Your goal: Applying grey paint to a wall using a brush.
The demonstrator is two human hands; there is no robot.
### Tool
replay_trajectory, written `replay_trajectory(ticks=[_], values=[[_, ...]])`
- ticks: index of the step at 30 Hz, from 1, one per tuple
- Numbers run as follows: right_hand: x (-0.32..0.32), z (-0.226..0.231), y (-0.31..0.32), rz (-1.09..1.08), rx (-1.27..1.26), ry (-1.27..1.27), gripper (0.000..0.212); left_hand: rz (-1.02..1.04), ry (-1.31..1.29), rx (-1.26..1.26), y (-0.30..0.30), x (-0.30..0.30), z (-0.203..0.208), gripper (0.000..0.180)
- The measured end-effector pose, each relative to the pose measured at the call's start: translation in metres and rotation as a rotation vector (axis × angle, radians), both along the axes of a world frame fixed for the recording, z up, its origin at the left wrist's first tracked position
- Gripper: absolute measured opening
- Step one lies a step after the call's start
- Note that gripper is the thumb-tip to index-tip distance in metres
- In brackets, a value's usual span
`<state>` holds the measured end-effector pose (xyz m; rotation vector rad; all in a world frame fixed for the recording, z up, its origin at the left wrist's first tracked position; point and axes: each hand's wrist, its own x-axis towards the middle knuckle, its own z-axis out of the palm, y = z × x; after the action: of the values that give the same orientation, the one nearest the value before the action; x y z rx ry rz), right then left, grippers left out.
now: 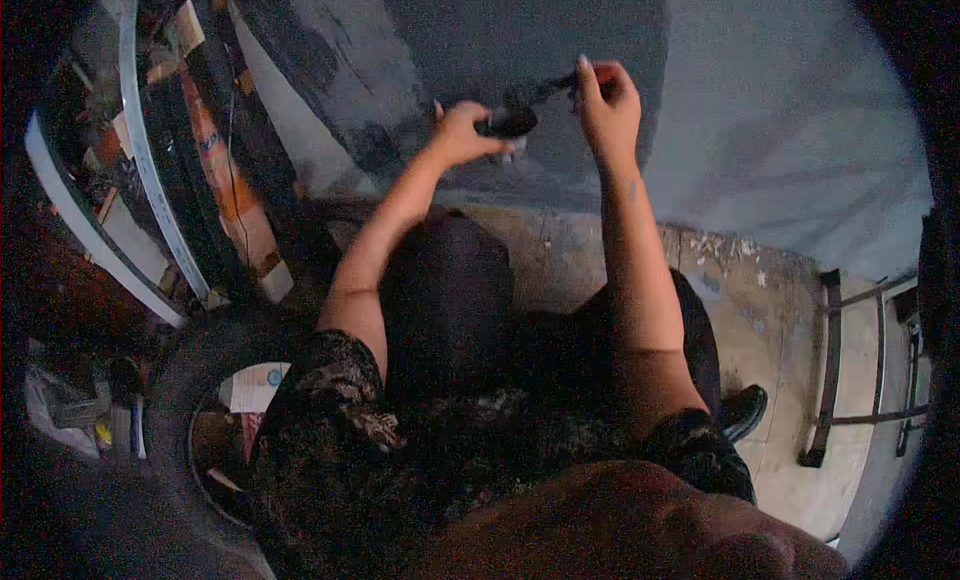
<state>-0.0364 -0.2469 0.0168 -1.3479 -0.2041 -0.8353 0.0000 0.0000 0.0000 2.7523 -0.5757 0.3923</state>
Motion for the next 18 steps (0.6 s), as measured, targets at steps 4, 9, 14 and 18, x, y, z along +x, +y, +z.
replay_trajectory(ticks=[4,9,14,18], values=[[-0.008,0.009,-0.023,0.024,-0.140,-0.049,0.027,-0.028,-0.283,0.014,-0.025,-0.002,-0.003,0.068],[-0.005,-0.005,-0.040,0.070,-0.280,-0.074,0.025,-0.073,-0.416,0.011,-0.045,-0.012,0.002,0.061],[-0.013,-0.003,-0.032,0.158,-0.379,-0.133,0.020,-0.088,-0.595,0.077,-0.034,-0.012,0.005,0.054],[-0.016,-0.005,-0.027,0.071,-0.475,-0.199,0.021,-0.082,-0.619,0.096,-0.035,-0.014,0.005,0.052]])
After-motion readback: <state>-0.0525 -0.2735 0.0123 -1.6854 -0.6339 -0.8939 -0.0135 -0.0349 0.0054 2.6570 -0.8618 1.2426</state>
